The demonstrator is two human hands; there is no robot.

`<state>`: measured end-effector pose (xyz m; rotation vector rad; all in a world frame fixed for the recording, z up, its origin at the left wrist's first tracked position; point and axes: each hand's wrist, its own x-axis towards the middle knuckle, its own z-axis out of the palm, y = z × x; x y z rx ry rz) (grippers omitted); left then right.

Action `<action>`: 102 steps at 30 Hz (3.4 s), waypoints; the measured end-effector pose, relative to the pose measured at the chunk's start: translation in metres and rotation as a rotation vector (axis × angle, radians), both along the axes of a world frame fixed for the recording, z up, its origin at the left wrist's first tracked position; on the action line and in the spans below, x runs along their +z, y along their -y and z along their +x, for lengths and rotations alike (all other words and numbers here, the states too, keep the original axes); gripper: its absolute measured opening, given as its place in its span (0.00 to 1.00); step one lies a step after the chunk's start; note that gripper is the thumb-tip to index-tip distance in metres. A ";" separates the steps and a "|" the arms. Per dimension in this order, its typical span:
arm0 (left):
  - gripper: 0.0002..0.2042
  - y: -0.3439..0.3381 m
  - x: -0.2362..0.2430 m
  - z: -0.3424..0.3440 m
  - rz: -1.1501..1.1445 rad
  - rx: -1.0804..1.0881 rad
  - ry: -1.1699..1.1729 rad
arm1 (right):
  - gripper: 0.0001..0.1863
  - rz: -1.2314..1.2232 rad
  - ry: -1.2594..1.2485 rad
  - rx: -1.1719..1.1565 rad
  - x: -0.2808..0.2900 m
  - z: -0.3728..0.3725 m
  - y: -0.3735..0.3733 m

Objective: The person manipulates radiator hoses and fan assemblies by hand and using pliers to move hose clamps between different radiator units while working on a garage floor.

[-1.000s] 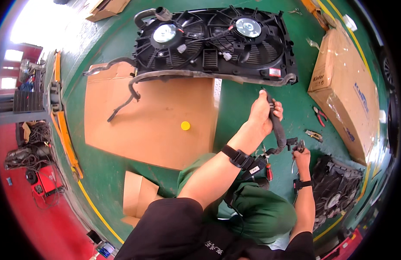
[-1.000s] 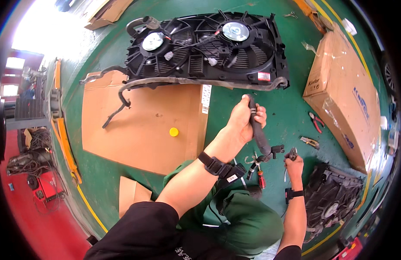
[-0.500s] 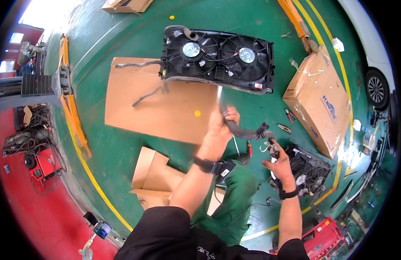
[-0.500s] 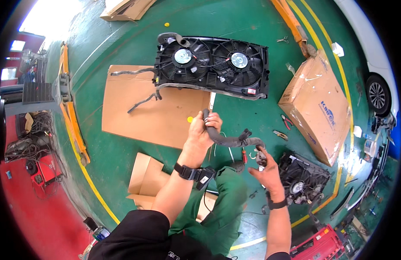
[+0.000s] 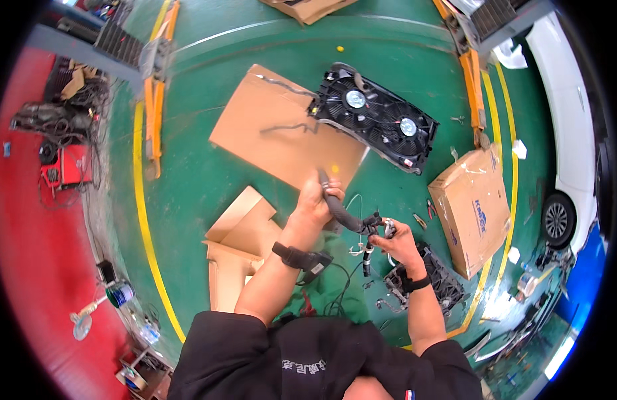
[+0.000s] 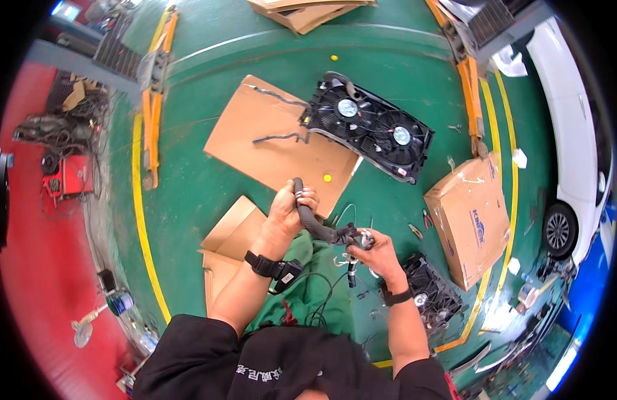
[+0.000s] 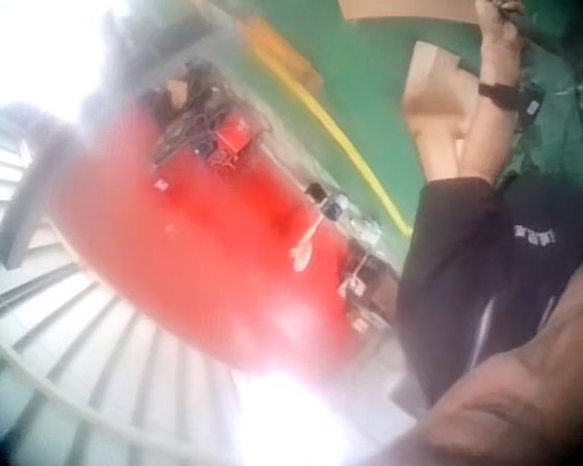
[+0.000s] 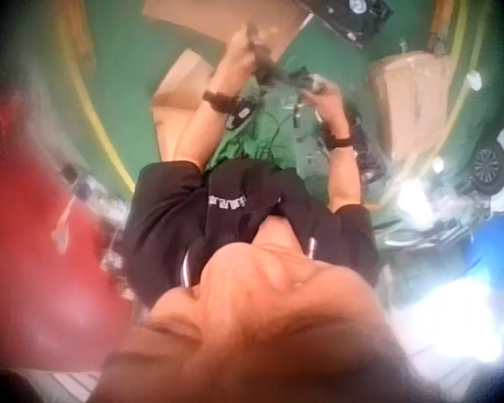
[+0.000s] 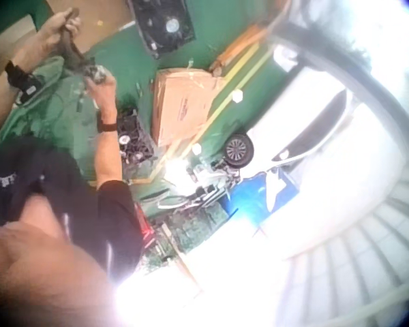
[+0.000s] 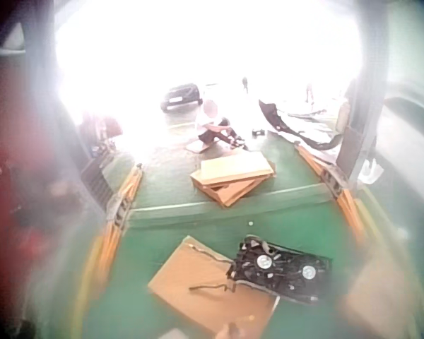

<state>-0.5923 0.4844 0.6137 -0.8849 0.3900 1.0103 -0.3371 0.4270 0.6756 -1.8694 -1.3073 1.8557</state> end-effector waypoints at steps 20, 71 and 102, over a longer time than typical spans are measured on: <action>0.19 -0.054 0.065 -0.313 0.693 -0.126 -0.568 | 0.16 0.823 0.112 0.550 0.086 -0.272 -0.114; 0.12 -0.889 0.028 -0.685 0.910 -1.746 -0.887 | 0.25 -0.101 0.717 -0.913 0.006 -0.652 -0.501; 0.18 -0.785 -0.514 -0.155 0.846 -2.234 -0.403 | 0.21 -0.350 0.498 -1.068 -0.470 -0.402 -0.583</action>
